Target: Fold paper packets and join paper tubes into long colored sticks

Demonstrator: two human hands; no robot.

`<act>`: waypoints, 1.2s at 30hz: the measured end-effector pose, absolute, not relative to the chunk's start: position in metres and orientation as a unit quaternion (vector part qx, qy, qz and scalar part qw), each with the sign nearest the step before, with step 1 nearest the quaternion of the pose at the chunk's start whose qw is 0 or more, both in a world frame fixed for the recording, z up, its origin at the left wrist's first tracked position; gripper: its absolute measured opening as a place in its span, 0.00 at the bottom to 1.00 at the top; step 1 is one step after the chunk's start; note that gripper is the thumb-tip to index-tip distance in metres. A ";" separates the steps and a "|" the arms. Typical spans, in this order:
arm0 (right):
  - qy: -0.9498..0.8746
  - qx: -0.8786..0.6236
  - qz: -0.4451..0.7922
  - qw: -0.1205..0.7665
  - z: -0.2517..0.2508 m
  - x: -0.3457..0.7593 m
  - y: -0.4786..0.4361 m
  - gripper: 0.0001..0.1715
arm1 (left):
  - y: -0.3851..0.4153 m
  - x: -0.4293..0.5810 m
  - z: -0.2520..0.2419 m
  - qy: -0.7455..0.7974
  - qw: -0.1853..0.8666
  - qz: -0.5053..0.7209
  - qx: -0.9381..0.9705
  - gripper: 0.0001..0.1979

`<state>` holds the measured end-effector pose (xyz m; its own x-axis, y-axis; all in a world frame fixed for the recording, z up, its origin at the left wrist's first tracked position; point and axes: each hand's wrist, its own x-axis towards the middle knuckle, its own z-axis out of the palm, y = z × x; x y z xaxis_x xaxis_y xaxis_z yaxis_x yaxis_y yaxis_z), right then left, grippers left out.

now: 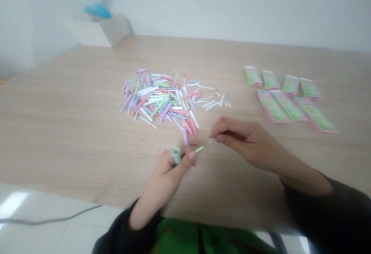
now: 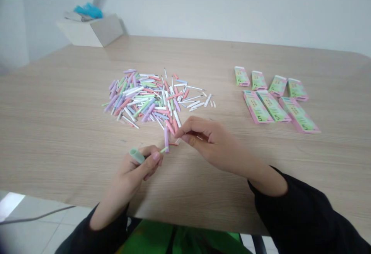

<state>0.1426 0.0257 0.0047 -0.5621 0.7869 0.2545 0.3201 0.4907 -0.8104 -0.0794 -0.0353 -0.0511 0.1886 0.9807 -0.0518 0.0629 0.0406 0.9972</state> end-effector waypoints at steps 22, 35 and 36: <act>-0.782 -0.342 0.379 0.358 -0.007 0.137 0.007 0.09 | -0.040 -0.070 -0.041 0.508 0.510 0.377 0.583 0.18; -0.812 -0.319 0.351 0.341 -0.009 0.137 0.003 0.11 | -0.036 -0.065 -0.042 0.493 0.492 0.381 0.608 0.17; -0.808 -0.323 0.354 0.341 -0.010 0.136 0.002 0.11 | -0.036 -0.065 -0.043 0.490 0.497 0.385 0.604 0.17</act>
